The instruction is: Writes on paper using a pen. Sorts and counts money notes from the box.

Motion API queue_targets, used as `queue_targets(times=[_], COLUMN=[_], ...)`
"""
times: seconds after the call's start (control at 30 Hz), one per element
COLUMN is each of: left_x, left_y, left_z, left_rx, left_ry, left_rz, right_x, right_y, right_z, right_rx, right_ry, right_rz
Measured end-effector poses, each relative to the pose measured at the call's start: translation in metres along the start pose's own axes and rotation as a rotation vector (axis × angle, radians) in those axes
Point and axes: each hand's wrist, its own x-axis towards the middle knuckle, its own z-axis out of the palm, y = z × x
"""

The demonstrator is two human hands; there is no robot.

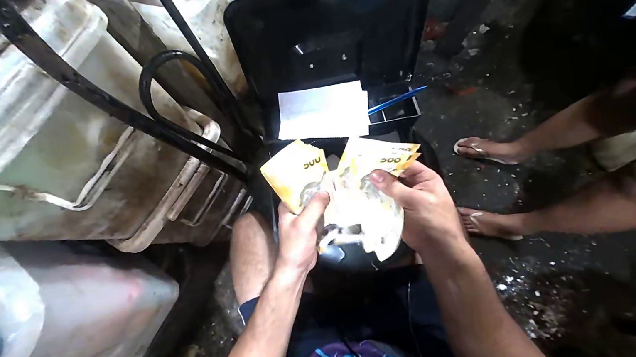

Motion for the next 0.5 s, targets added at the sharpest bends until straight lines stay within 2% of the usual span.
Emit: queue_targets(times=[0.2,0.3,0.4,0.5], left_x=[0.001,0.000,-0.002,-0.001], left_y=[-0.006,-0.008,-0.003,0.003], left_z=[0.002,0.004,0.000,-0.004], left_rx=[0.155,0.107,-0.004,0.022], left_ry=[-0.006,-0.028,-0.049,0.018], left_rz=[0.097,0.099,0.022,0.009], right_x=[-0.007,-0.006,-0.004,-0.004], right_y=[-0.004,0.004,0.009,0.003], right_z=[0.006,0.008,0.006,0.003], right_rx=[-0.131,-0.126,-0.074,-0.029], right_ry=[-0.172,-0.132,-0.038,-0.010], right_rz=[0.026,0.001,-0.039,-0.038])
